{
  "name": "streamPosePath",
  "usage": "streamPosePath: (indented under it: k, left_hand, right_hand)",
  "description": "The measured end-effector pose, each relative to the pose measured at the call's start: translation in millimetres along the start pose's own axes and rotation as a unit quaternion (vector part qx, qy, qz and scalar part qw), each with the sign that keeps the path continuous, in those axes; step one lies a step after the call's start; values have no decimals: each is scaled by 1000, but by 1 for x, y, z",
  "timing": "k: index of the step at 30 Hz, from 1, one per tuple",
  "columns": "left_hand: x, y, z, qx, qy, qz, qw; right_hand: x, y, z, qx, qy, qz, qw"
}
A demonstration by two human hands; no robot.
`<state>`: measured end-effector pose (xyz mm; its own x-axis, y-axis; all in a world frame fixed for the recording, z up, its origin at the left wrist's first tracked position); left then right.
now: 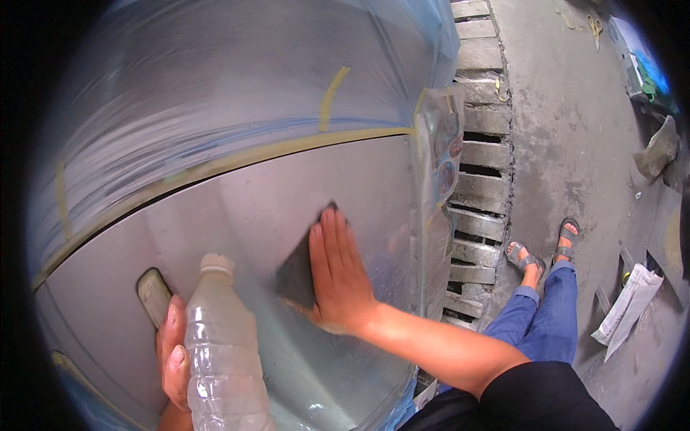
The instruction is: The person pours water from a plastic bottle onto a car door panel and sands the surface with a sanding block. They repeatedly wet the area and sand around the door handle and adjacent panels, occasionally wiping the surface with their hand to check the finish.
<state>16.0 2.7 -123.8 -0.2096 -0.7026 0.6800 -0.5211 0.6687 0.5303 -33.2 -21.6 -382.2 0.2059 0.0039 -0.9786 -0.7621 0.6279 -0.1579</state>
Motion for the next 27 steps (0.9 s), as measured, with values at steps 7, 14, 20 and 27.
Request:
streamPosePath:
  k: [7,14,20,27]
  left_hand:
    - [-1,-5,-2,0,19,-9,1000]
    - [0,-7,1,-2,34,-14,999]
    - [2,-8,-1,1,46,-18,999]
    - [1,-11,-1,1,55,-19,998]
  right_hand:
    - [4,-47,-16,1,40,37,999]
    - [4,-79,-26,64,34,71,995]
    - [-2,-21,-5,-3,17,19,1000]
    - [6,-88,-29,57,27,64,996]
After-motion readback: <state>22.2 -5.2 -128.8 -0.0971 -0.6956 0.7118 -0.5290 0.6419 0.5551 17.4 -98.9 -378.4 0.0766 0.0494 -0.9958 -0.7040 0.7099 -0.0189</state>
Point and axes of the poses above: each hand's wrist, its own y-axis away from the middle knuckle, its own z-axis out of the palm, x = y × z, the point moved 2 cm from there along -y, towards the middle knuckle, and after that the axes turned 10 degrees about -x, right-handed, at the moved point
